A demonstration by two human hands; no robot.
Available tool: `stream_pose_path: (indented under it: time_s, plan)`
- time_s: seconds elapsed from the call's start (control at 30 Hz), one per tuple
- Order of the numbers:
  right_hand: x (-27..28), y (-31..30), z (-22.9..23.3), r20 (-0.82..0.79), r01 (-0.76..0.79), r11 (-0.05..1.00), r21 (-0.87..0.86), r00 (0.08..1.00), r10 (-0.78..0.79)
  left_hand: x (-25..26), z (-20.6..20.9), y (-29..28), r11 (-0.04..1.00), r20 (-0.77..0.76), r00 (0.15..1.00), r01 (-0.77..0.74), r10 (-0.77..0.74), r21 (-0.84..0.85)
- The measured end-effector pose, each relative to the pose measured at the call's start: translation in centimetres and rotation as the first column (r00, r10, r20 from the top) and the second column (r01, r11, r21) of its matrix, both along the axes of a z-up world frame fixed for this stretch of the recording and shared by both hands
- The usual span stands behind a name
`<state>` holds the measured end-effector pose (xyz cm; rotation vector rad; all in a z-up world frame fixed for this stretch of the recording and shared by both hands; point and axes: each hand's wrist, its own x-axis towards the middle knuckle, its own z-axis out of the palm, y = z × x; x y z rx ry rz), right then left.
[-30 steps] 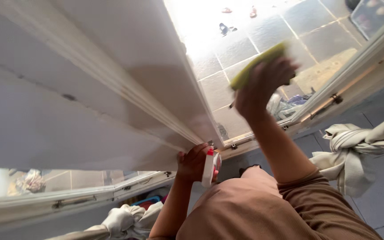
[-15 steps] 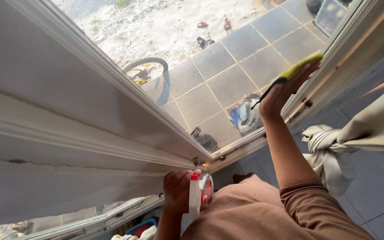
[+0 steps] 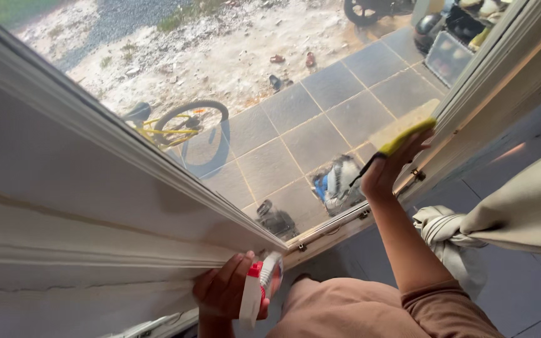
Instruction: The person cleans a glass door from the inside using a spray bottle and a yellow sponge. They repeatedly spray the glass and wipe it in vertical and horizontal strokes, focusing on the lower half of the door.
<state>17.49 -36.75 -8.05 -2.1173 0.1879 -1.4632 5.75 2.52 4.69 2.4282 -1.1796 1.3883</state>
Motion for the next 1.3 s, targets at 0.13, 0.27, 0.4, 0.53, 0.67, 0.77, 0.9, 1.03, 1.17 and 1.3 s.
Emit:
stream_pose_path:
  time_s: [0.13,0.27,0.4,0.53,0.67,0.77,0.9,1.03,1.17,1.3]
  plan:
    - [1.5,2.5,3.4,0.020,0.068,0.995,0.079,0.997,-0.070,-0.3,0.4,-0.5,0.999,0.003,0.999,-0.044,0.044,0.004]
    - [1.5,6.8,-0.4,-0.005,-0.018,0.932,-0.363,1.000,0.017,0.6,0.2,-0.5,1.000,0.026,1.000,-0.016,0.016,0.006]
    - [0.2,5.7,-5.9,-0.058,-0.116,0.694,-0.711,0.993,0.107,0.0,-0.3,-0.5,0.999,0.008,0.999,-0.050,0.050,-0.006]
    - [2.4,0.3,-3.7,0.076,0.035,0.840,-0.541,0.997,0.007,-0.1,-0.2,-0.3,0.998,0.002,0.998,-0.062,0.062,0.016]
    - [1.3,-0.6,5.3,0.049,0.023,0.997,-0.071,0.999,-0.020,-0.1,-0.4,-0.3,0.997,0.016,0.997,-0.074,0.074,0.014]
    - [2.6,4.2,8.5,0.032,0.129,0.992,-0.007,0.991,-0.129,0.0,-0.6,-0.3,0.997,0.022,0.997,-0.077,0.077,0.008]
    - [0.7,12.3,5.1,-0.152,-0.137,0.840,-0.525,0.986,0.066,-0.1,-0.7,-0.2,0.993,0.049,0.992,-0.119,0.117,0.028]
    - [1.0,11.3,1.7,0.089,-0.060,0.669,-0.740,0.978,0.186,-0.2,-0.7,-0.1,0.991,0.046,0.991,-0.131,0.129,0.034]
    - [2.2,3.8,3.6,0.016,0.026,0.821,-0.570,1.000,-0.021,-0.4,-0.4,0.2,0.992,0.040,0.993,-0.117,0.115,0.053]
    - [1.4,-0.9,11.8,0.015,0.209,0.953,-0.221,0.977,-0.211,-0.4,-0.5,0.0,0.990,0.063,0.989,-0.134,0.131,0.045]
